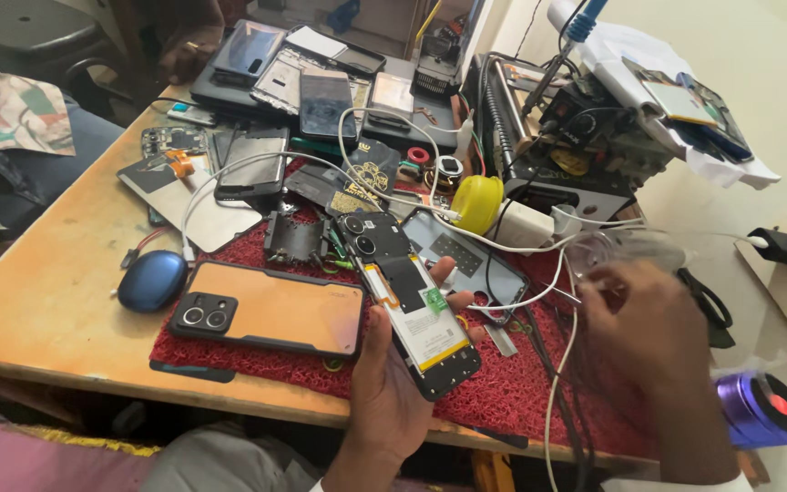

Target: The person holds a smartphone, navigates the screen, and then removes the back cover to access the internal components. They manipulate the phone's internals, reattach the back cover, and test the device by swiping the screen and pressing buttons.

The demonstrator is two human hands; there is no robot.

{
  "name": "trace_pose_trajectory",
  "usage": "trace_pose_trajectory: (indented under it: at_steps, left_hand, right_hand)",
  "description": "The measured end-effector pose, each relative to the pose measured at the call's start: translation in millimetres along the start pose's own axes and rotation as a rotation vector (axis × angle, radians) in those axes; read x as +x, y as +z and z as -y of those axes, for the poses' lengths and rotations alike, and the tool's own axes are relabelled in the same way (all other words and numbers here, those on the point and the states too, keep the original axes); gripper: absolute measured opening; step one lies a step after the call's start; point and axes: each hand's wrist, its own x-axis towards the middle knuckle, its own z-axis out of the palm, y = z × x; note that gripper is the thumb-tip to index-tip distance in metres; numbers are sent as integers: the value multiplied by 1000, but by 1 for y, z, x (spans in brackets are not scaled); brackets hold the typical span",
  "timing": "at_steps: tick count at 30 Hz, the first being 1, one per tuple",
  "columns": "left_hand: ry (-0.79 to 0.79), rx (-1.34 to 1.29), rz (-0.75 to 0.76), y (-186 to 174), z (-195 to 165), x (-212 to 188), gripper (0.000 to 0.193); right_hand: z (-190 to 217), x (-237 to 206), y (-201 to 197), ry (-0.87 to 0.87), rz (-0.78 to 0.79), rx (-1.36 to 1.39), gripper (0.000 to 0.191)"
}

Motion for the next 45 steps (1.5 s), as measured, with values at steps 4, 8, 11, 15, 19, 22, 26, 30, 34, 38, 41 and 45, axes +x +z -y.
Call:
trace_pose_trajectory:
  at_steps: [4, 8, 11, 15, 19, 22, 26, 30, 34, 38, 41, 45]
  left_hand:
    - [-6, -34, 11, -3, 2, -1, 63]
    - [-16, 58, -22, -8, 3, -1, 66]
    - [23, 271, -51, -12, 9, 0, 73]
    - [60, 443, -75, -9, 13, -1, 84]
    - [195, 642, -20, -7, 14, -4, 101]
    - [257, 694, -36, -3, 16, -5, 108]
    - [268, 762, -38, -2, 16, -11, 109]
    - [298, 773, -2, -3, 15, -12, 108]
    - [293, 790, 8, -3, 13, -13, 107]
    - [202, 836, 99, -5, 3, -15, 100]
    - [-26, 534, 232, -8, -5, -14, 92]
    - [-375, -8, 246, -2, 4, -19, 76]
  right_hand:
    - [27, 10, -3, -348, -72, 172, 20]
    - [67, 7, -16, -301, 84, 259, 18]
    - [95, -3, -32, -217, 219, 430, 18]
    - [126, -9, -43, -270, 427, 806, 13]
    - [144, -23, -44, -276, 411, 960, 18]
    - [149, -38, -50, -334, 404, 1094, 25]
    - [149, -53, -53, -293, 262, 1054, 32]
    - [144, -60, -52, -258, 234, 1076, 36]
    - [132, -66, -47, -268, 242, 1128, 42]
    - [108, -68, -48, -242, 214, 1143, 42]
    - [79, -66, -45, -103, 231, 1137, 40]
    - [38, -70, -30, 82, 372, 1159, 36]
